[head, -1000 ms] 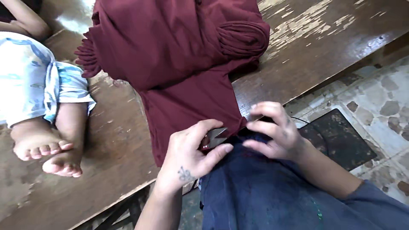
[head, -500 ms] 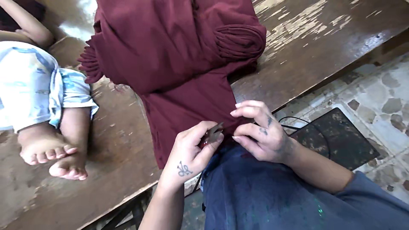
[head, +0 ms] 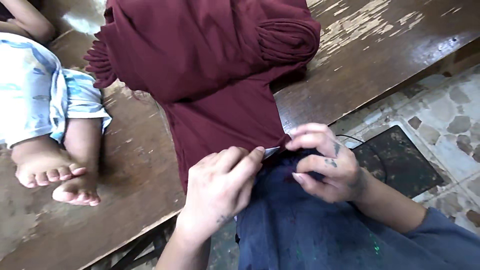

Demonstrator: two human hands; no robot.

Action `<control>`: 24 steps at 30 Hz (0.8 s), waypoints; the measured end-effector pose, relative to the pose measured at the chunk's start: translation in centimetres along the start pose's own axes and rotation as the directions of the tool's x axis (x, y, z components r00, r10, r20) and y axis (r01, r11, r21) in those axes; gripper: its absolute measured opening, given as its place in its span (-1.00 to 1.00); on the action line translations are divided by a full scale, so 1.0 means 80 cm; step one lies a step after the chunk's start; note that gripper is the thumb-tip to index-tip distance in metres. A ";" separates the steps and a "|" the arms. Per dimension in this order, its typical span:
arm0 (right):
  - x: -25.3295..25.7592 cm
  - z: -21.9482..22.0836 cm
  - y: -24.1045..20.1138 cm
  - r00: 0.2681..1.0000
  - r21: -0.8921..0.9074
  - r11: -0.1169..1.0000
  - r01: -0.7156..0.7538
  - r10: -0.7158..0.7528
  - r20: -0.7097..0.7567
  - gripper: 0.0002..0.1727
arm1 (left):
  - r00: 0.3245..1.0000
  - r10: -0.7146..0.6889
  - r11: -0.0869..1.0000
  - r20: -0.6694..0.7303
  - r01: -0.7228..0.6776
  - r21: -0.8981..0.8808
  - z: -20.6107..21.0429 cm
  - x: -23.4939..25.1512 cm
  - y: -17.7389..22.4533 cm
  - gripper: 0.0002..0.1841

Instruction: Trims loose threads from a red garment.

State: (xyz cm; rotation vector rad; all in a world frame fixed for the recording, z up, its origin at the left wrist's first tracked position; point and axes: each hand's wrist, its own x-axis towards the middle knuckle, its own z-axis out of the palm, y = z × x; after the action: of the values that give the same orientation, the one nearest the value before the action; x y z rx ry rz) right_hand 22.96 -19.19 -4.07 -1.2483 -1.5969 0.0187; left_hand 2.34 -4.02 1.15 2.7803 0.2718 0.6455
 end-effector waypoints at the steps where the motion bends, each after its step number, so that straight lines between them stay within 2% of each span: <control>1: -0.003 -0.004 0.004 1.000 -0.028 1.000 -0.007 0.007 -0.001 -0.63 | 0.999 -0.051 0.993 -0.017 0.049 -0.106 0.004 -0.001 -0.004 -0.66; 3: -0.007 -0.009 0.018 0.998 -0.147 0.987 -0.066 0.064 -0.013 -0.48 | 0.991 -0.130 0.950 -0.014 0.120 -0.288 0.015 -0.001 -0.010 -0.54; 5: -0.006 0.000 0.031 0.993 -0.242 0.963 -0.120 0.121 -0.010 -0.32 | 0.989 -0.149 0.931 0.004 0.142 -0.338 0.034 0.001 -0.016 -0.66; 6: -0.005 0.009 0.036 0.992 -0.260 0.958 -0.123 0.126 -0.006 -0.32 | 0.988 -0.154 0.934 0.018 0.151 -0.323 0.040 0.004 -0.019 -0.75; 9: 0.004 0.032 0.039 0.997 -0.240 0.968 -0.072 0.074 0.000 -0.76 | 0.984 -0.173 0.890 0.052 0.179 -0.420 0.034 0.015 -0.024 -0.80; 13: 0.008 0.008 0.031 0.983 -0.221 0.971 -0.088 0.120 0.137 -0.80 | 0.976 -0.194 0.834 0.102 0.219 -0.507 0.027 0.008 -0.040 -0.85; 18: -0.009 -0.033 0.019 0.969 -0.252 0.965 -0.074 0.129 0.209 -0.73 | 0.973 -0.170 0.884 0.154 0.220 -0.412 0.020 0.005 -0.042 -0.83; 20: -0.015 -0.039 0.012 0.978 -0.231 0.970 -0.070 0.113 0.176 -0.71 | 0.977 -0.157 0.935 0.145 0.195 -0.297 0.016 0.006 -0.035 -0.72; 22: -0.019 -0.039 0.005 0.982 -0.217 0.972 -0.085 0.119 0.148 -0.70 | 0.985 -0.096 0.984 0.144 0.115 -0.134 0.007 0.011 -0.019 -0.48; 24: -0.021 -0.038 0.000 0.984 -0.232 0.968 -0.093 0.125 0.128 -0.70 | 0.994 0.013 0.999 0.112 -0.010 -0.034 -0.001 0.018 0.001 -0.54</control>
State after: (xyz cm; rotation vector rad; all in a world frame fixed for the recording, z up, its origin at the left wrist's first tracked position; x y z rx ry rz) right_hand 24.98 -22.01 -3.89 -1.5400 -1.6855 -0.0035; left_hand 3.59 -3.70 1.81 2.7754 0.2197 0.4895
